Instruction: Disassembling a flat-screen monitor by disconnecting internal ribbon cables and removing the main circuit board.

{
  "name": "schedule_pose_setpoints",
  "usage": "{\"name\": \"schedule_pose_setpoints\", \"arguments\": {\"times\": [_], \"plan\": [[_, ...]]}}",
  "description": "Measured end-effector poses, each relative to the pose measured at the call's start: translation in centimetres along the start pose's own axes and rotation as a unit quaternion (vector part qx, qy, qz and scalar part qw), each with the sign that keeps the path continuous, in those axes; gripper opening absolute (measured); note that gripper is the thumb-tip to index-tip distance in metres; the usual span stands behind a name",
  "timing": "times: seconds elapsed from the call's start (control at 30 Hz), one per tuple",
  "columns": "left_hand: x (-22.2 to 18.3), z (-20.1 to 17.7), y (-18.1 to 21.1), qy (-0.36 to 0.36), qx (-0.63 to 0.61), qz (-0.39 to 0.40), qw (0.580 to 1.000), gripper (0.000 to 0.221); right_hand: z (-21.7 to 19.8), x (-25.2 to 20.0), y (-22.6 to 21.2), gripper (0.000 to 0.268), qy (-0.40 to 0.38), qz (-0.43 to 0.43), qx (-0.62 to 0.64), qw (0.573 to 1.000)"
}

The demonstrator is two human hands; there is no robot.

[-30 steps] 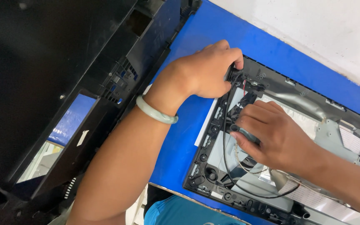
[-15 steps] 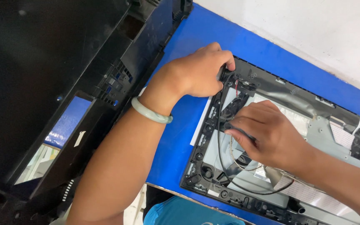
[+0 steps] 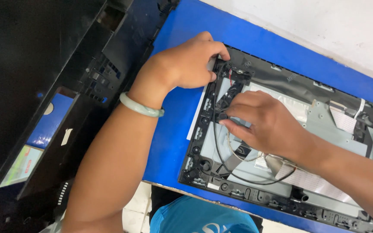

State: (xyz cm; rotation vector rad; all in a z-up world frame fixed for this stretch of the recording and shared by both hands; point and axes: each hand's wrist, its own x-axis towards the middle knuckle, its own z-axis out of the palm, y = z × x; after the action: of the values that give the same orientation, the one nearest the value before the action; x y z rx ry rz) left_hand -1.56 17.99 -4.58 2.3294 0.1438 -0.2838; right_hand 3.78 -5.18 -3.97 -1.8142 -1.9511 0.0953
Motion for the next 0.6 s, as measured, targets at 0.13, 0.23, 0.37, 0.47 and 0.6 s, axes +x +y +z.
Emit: {"name": "schedule_pose_setpoints", "arguments": {"times": [0.13, 0.23, 0.37, 0.47, 0.6], "plan": [[-0.7, 0.6, 0.8, 0.037, 0.022, 0.023, 0.999, 0.055, 0.2, -0.9, -0.8, 0.014, 0.008, -0.002, -0.013, 1.000], [-0.9, 1.4, 1.6, 0.058, 0.065, 0.027, 0.996, 0.051, 0.1, -1.6, -2.6, 0.016, 0.015, 0.047, -0.062, 0.997], [-4.8, 1.7, 4.6, 0.096, 0.177, 0.000, 0.980, 0.031, -0.6, -2.3, -6.2, 0.019, 0.035, -0.061, -0.058, 0.996], [-9.7, 2.6, 6.3, 0.107, 0.140, 0.004, 0.984, 0.028, 0.0, -3.1, -6.8, 0.020, -0.052, -0.080, 0.008, 0.995], [-14.3, 6.5, 4.8, 0.068, 0.129, -0.036, 0.989, 0.014, 2.3, -3.7, -5.4, 0.021, -0.101, -0.060, -0.017, 0.993]]}}
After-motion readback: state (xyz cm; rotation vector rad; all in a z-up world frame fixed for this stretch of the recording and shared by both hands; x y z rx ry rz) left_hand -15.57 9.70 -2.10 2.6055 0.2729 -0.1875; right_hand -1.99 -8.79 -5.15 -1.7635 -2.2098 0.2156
